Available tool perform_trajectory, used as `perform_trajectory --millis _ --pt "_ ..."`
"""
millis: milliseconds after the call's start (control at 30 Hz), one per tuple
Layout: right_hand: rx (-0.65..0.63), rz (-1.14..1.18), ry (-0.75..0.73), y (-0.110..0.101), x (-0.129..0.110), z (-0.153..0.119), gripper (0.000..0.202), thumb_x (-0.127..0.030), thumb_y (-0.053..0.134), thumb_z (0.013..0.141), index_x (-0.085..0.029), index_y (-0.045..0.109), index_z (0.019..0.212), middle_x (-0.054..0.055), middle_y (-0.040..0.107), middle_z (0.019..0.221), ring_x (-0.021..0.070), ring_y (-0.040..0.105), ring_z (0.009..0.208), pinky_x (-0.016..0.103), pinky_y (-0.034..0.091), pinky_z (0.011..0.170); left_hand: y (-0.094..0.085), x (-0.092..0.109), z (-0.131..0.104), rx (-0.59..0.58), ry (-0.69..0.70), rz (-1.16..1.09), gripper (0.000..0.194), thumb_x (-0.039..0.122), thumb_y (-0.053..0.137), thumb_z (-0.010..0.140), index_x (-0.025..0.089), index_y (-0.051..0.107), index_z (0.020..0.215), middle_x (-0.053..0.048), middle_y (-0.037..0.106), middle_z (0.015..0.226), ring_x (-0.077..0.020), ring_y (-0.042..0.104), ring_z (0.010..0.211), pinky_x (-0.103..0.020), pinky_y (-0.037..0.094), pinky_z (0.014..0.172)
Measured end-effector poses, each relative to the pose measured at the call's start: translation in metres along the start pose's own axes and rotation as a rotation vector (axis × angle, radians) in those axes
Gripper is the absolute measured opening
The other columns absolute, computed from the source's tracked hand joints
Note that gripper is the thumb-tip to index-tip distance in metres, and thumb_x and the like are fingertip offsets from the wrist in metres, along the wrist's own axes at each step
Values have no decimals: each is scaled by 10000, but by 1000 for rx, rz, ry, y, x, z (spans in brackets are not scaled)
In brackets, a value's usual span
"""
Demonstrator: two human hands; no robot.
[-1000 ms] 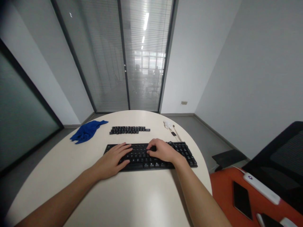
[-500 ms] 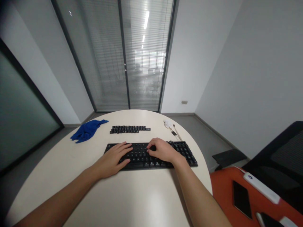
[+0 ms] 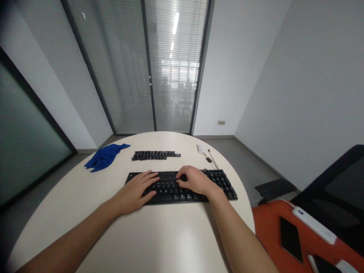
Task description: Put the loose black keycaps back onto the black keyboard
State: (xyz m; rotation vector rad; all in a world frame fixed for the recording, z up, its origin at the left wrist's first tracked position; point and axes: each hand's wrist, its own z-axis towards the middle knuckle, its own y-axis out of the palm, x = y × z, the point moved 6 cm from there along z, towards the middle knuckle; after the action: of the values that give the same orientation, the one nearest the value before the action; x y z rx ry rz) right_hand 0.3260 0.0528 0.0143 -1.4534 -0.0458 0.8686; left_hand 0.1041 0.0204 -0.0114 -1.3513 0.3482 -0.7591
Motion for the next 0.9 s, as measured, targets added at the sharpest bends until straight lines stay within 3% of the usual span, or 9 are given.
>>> perform_trajectory --millis 900 --pt "-3 70 -59 -4 -3 -2 135 -304 692 898 -230 743 998 42 729 1032 209 669 961 325 495 906 1 -2 -1 17 2 -7 508 485 471 1005 230 514 1443 -45 465 1550 -283 354 1464 -493 300 1208"
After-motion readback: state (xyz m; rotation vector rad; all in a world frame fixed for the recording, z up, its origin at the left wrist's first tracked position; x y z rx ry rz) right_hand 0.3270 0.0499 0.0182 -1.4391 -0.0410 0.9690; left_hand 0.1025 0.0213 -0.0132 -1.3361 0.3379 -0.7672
